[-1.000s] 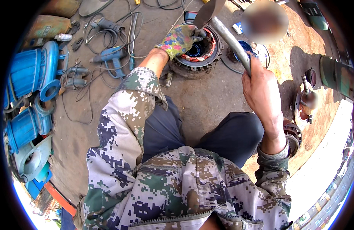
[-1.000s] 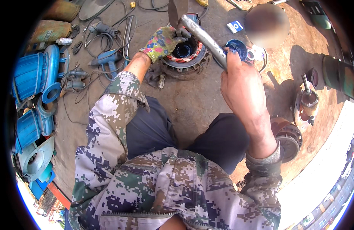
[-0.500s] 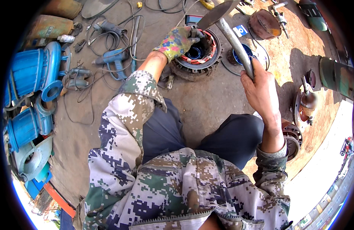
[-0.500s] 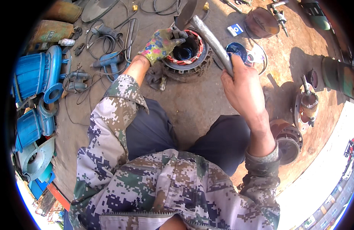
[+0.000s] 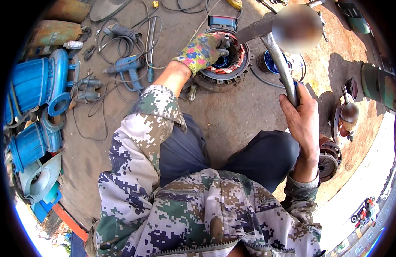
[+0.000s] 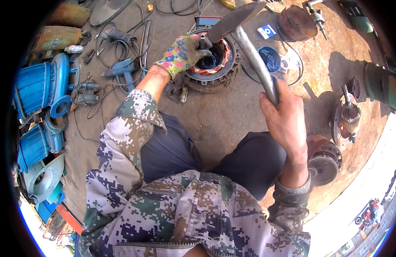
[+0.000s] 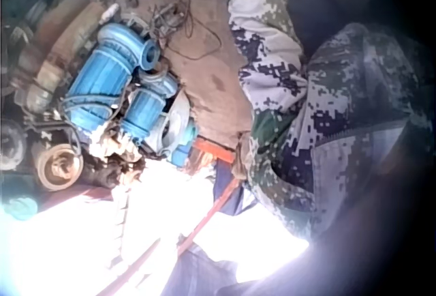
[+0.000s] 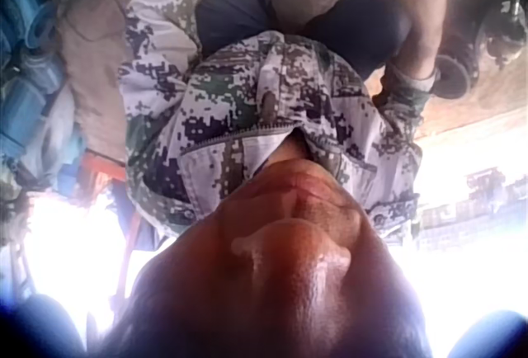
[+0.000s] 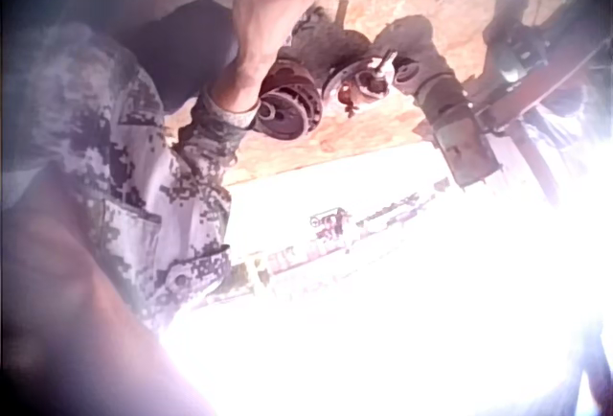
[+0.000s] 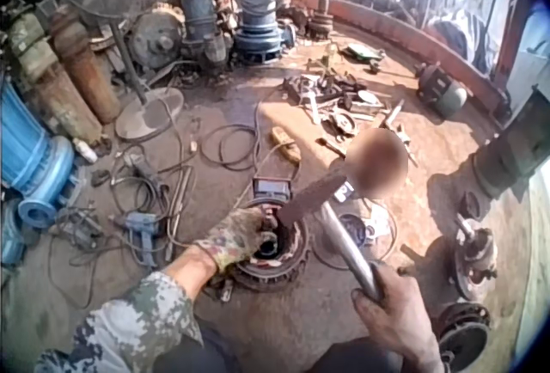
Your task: The person is repairing a motor component. They use a hammer to tap a part into place, then apply blue grease to a bearing and install it into the motor housing.
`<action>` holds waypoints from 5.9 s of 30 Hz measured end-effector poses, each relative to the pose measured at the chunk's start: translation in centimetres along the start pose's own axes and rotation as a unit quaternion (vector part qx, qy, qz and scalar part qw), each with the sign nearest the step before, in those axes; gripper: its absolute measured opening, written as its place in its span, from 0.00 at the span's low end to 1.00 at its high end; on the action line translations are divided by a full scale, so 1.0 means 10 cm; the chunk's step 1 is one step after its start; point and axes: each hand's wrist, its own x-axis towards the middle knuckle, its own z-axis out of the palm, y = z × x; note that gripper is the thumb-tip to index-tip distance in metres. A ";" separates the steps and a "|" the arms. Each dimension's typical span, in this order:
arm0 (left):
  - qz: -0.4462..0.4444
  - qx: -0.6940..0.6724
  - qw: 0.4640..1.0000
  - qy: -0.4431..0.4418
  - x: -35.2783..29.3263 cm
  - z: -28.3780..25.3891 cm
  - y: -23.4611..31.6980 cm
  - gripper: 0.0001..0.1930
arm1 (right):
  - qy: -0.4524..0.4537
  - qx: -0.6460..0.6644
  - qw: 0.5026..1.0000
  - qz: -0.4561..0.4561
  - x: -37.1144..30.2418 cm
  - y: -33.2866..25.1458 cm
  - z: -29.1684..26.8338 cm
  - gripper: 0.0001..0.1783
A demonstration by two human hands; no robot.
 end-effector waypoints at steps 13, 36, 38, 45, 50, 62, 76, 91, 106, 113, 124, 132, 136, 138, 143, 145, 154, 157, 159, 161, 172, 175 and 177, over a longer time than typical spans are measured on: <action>-0.003 -0.018 1.000 0.018 -0.14 -0.04 0.00 0.17 | -0.020 -0.099 0.989 -0.106 0.26 -0.28 0.01 0.13; -0.054 -0.002 0.998 0.034 -0.08 -0.02 0.06 0.25 | 0.057 0.117 0.990 0.048 -0.05 0.09 -0.06 0.16; -0.050 0.019 0.998 0.035 -0.02 0.04 0.08 0.22 | 0.073 0.113 0.990 0.050 -0.02 0.11 -0.07 0.16; -0.059 -0.089 0.993 -0.040 0.01 0.09 0.13 0.13 | 0.054 0.039 0.997 0.037 0.04 0.02 -0.15 0.10; -0.013 0.016 1.000 -0.010 -0.05 -0.06 0.08 0.13 | 0.001 -0.012 1.000 0.003 0.13 -0.13 -0.13 0.08; -0.062 -0.086 0.993 -0.044 -0.09 -0.10 0.12 0.17 | -0.047 -0.163 0.984 -0.056 0.41 -0.23 -0.19 0.28; -0.018 -0.065 0.997 0.024 -0.02 0.09 -0.02 0.14 | 0.023 -0.007 1.000 0.011 0.21 -0.15 -0.14 0.13; -0.014 0.016 0.998 0.057 0.09 0.14 -0.28 0.16 | 0.047 -0.018 0.997 -0.060 0.12 -0.30 0.01 0.15; 0.003 0.052 0.997 0.064 0.13 0.19 -0.15 0.15 | -0.003 -0.125 0.988 -0.088 0.34 -0.28 0.07 0.09; -0.008 -0.037 0.999 0.009 0.06 0.08 0.03 0.14 | -0.007 -0.066 0.998 0.017 0.15 -0.29 0.07 0.10; -0.064 -0.039 0.995 -0.068 -0.02 -0.04 0.22 0.12 | -0.002 -0.095 0.994 -0.053 0.03 -0.42 -0.01 0.07; -0.041 -0.058 0.995 -0.071 0.05 0.09 0.16 0.13 | 0.002 -0.117 0.992 -0.039 0.04 -0.42 -0.02 0.08; -0.019 -0.054 0.997 -0.045 0.01 0.09 0.10 0.13 | -0.019 -0.130 0.991 -0.032 0.07 -0.37 -0.01 0.09; 0.002 -0.050 0.998 -0.029 -0.02 0.02 0.15 0.13 | -0.025 -0.098 0.995 0.007 0.04 -0.39 -0.03 0.09; -0.037 -0.048 0.998 -0.032 0.05 0.02 0.08 0.12 | -0.016 -0.058 0.998 0.027 -0.02 -0.23 0.03 0.10; -0.056 0.004 0.998 -0.032 0.08 0.04 0.03 0.12 | -0.011 -0.048 0.999 0.012 -0.01 -0.19 0.05 0.11; -0.018 -0.016 0.999 -0.028 -0.02 0.03 -0.05 0.11 | -0.001 -0.057 0.997 -0.053 0.01 -0.30 0.10 0.08; 0.013 0.029 0.999 -0.020 -0.07 -0.02 0.00 0.14 | -0.040 -0.091 0.992 -0.073 0.10 -0.29 0.09 0.11; -0.030 0.032 0.999 -0.026 -0.10 -0.05 0.00 0.14 | -0.046 -0.052 0.994 -0.086 0.12 -0.34 0.07 0.14; -0.034 0.000 0.999 -0.020 -0.04 -0.03 -0.03 0.15 | -0.023 -0.030 0.998 -0.049 0.11 -0.32 0.03 0.13; 0.068 -0.185 0.922 0.334 -0.09 -0.15 0.30 0.16 | 0.110 -0.078 0.984 0.113 0.09 0.37 -0.83 0.35; 0.071 -0.191 0.910 0.362 -0.16 -0.11 0.26 0.17 | 0.044 -0.168 0.973 0.155 -0.09 0.68 -1.02 0.40; 0.085 -0.245 0.882 0.394 -0.17 -0.18 0.18 0.21 | 0.000 -0.097 0.975 0.200 -0.36 1.10 -0.95 0.42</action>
